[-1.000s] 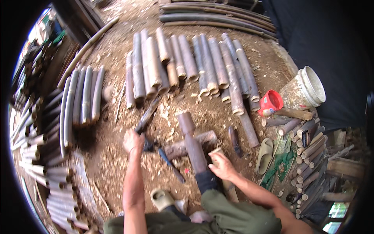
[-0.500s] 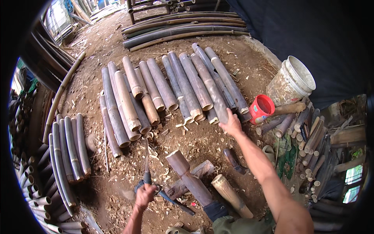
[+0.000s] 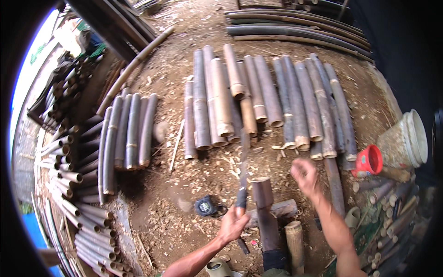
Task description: The person carves and shapes a bamboo joint using a small curved blade and a chisel, testing the fit of another bamboo pole into the carved opening.
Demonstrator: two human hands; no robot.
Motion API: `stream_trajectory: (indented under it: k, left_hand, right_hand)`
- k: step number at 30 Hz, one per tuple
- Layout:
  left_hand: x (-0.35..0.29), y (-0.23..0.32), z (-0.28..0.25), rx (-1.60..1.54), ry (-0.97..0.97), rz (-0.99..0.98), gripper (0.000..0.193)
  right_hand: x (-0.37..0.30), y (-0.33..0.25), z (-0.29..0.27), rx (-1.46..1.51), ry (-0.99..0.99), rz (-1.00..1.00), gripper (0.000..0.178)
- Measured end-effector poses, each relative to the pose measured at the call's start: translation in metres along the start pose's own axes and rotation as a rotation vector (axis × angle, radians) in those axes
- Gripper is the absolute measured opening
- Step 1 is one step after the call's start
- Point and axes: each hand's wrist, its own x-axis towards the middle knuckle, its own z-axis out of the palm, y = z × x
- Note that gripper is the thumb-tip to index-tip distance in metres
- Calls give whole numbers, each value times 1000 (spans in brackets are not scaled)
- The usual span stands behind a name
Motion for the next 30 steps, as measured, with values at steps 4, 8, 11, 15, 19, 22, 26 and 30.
stream_trajectory:
  k: [4,8,11,15,19,22,26,30]
  left_hand:
    - [37,69,6,392,-83,724,50]
    - [114,43,-58,409,557,669,43]
    - [197,-21,-136,609,857,84,75]
    - [245,-69,-188,130,603,40,79]
    - [239,-70,-195,-19,587,75,69]
    - [186,-79,-179,-882,-101,27,82]
    - [110,-34,-143,-1169,-250,38,92]
    - [107,-58,-107,-972,58,-38,59]
  right_hand:
    - [-11,-65,54,764,-435,211,56]
    - [-1,-56,29,137,-147,486,44]
    - [-36,-32,3,-421,-80,164,49]
    - [-83,6,5,-611,-146,245,58]
    - [-110,31,25,-651,-193,203,62]
    - [-114,33,22,-650,-164,209,63]
    - [-112,26,19,-664,-145,176,61]
    - [-97,-25,29,-645,115,-81,58]
